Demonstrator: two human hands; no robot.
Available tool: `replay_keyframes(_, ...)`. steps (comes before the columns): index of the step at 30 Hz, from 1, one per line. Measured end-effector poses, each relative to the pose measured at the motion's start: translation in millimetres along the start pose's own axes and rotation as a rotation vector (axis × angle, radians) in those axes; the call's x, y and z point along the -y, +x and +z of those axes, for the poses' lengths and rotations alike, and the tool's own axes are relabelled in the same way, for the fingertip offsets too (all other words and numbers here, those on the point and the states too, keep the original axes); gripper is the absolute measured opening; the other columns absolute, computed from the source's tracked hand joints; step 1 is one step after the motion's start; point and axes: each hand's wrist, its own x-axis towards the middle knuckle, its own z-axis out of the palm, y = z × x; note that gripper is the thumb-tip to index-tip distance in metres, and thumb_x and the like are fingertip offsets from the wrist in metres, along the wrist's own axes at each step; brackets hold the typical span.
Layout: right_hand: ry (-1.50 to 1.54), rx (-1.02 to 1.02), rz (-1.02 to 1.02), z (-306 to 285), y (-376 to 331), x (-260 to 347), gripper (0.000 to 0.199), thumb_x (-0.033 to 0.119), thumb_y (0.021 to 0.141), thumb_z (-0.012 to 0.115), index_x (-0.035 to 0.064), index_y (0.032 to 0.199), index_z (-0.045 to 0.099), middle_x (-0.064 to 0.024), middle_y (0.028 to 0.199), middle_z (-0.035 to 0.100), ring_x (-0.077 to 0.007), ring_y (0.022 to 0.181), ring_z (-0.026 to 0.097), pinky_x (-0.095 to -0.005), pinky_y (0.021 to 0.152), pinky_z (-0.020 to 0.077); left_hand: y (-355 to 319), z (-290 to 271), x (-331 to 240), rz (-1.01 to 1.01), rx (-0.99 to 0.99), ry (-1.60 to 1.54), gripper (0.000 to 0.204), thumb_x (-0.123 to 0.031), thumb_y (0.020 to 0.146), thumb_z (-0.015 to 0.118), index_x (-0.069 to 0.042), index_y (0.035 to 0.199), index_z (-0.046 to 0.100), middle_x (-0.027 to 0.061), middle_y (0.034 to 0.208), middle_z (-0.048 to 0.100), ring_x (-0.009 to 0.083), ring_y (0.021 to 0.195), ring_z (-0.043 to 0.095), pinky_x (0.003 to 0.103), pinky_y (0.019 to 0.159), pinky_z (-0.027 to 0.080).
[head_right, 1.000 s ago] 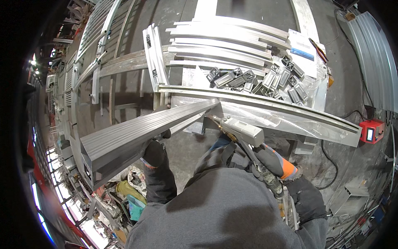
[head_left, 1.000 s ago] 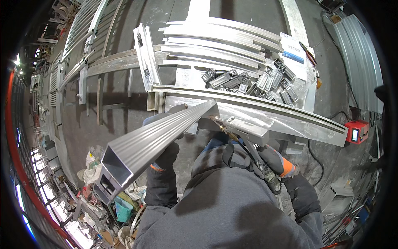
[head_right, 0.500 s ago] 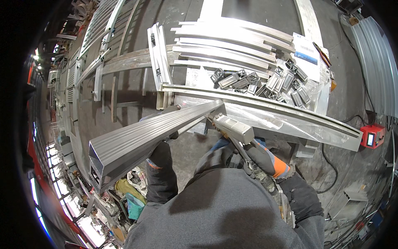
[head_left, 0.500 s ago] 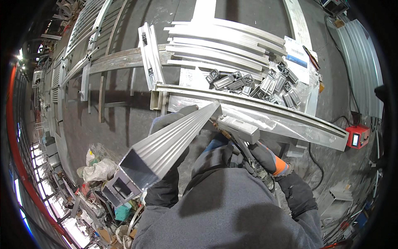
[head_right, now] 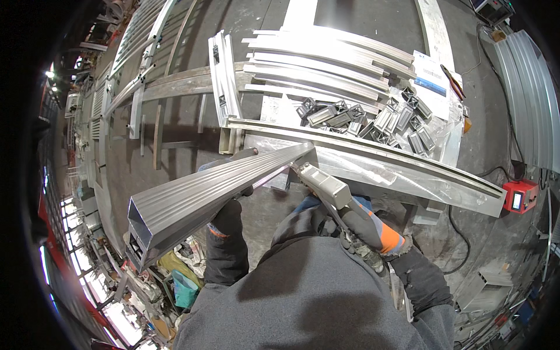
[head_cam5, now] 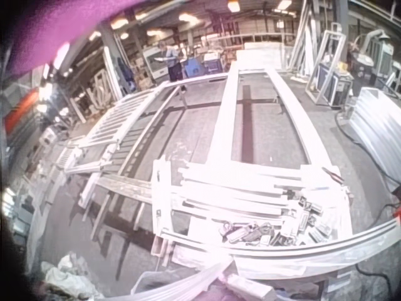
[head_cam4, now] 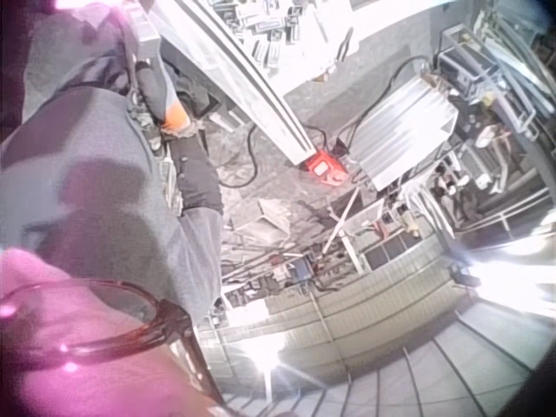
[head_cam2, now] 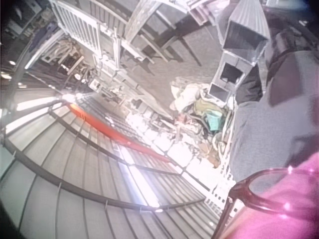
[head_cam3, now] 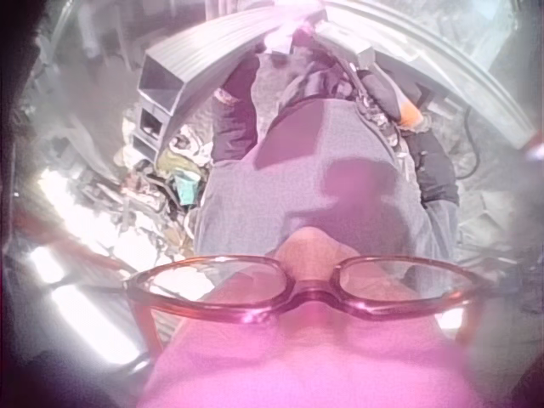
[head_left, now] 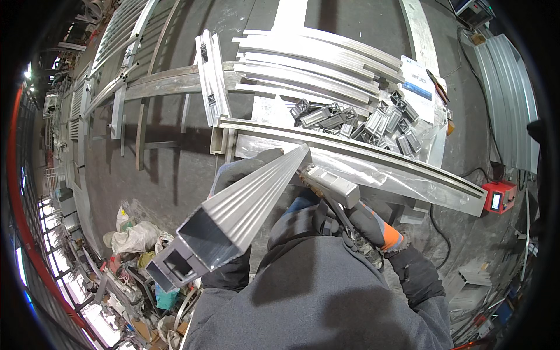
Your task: The person assembles aluminum extrusions into a frame on a workbench, then uses a welding torch to join the pieces. They repeatedly pick up and position metal sections, weld joints, and inspect the assembled frame.
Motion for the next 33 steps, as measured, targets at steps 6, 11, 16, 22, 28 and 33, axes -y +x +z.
replay_keyframes(6,-0.087,-0.015,-0.057,2,-1,5,0.049,0.027,0.109,0.051,0.0001,0.151,0.049,-0.0068,0.132,0.062,-0.0153,0.116,0.057,-0.033,0.102,0.0495,2,-4,1,-0.008,0.008,-0.042,0.053,-0.042,0.094,0.076,0.005,0.117,0.065,0.0153,0.095,0.073,0.0191,0.075,0.069,0.031,0.063,0.054)
replay_keyframes(11,-0.083,0.008,-0.014,0,-1,7,0.049,0.027,0.109,0.051,0.0004,0.151,0.049,-0.0057,0.131,0.062,-0.0137,0.115,0.057,-0.0317,0.1,0.0494,5,-6,3,-0.035,0.025,-0.065,0.052,-0.04,0.094,0.075,0.005,0.118,0.066,0.0154,0.097,0.073,0.0194,0.077,0.069,0.031,0.065,0.054)
replay_keyframes(16,-0.015,0.034,0.005,0,-1,8,0.05,0.028,0.11,0.052,0.0011,0.152,0.049,-0.0051,0.131,0.062,-0.0129,0.114,0.057,-0.0307,0.099,0.0498,2,-12,11,-0.118,0.079,-0.168,0.051,-0.039,0.094,0.075,0.005,0.118,0.066,0.0154,0.098,0.074,0.0197,0.079,0.07,0.031,0.066,0.055)
replay_keyframes(22,-0.116,-0.024,-0.103,1,-6,4,0.053,0.031,0.11,0.053,0.0035,0.154,0.047,-0.0026,0.126,0.063,-0.0089,0.101,0.059,-0.0264,0.085,0.0526,-13,-19,39,0.012,-0.135,0.163,0.036,-0.026,0.095,0.075,0.003,0.117,0.07,0.0138,0.109,0.073,0.0239,0.094,0.073,0.034,0.079,0.058)
replay_keyframes(28,-0.02,-0.046,0.138,0,-12,3,0.049,0.039,0.11,0.053,0.0084,0.148,0.052,0.0008,0.107,0.067,-0.0035,0.079,0.056,-0.0203,0.057,0.0448,-8,-31,50,0.063,-0.043,0.295,0.042,-0.035,0.1,0.068,0.004,0.116,0.068,0.011,0.098,0.073,0.0203,0.084,0.071,0.033,0.073,0.057)
replay_keyframes(33,0.023,-0.011,0.091,-1,-13,6,0.044,0.041,0.11,0.053,0.0077,0.139,0.056,0.0014,0.1,0.069,-0.0027,0.078,0.056,-0.0195,0.056,0.0434,-10,-21,39,0.008,-0.079,0.166,0.054,-0.043,0.102,0.065,0.007,0.121,0.064,0.0083,0.085,0.073,0.0137,0.071,0.069,0.029,0.064,0.055)
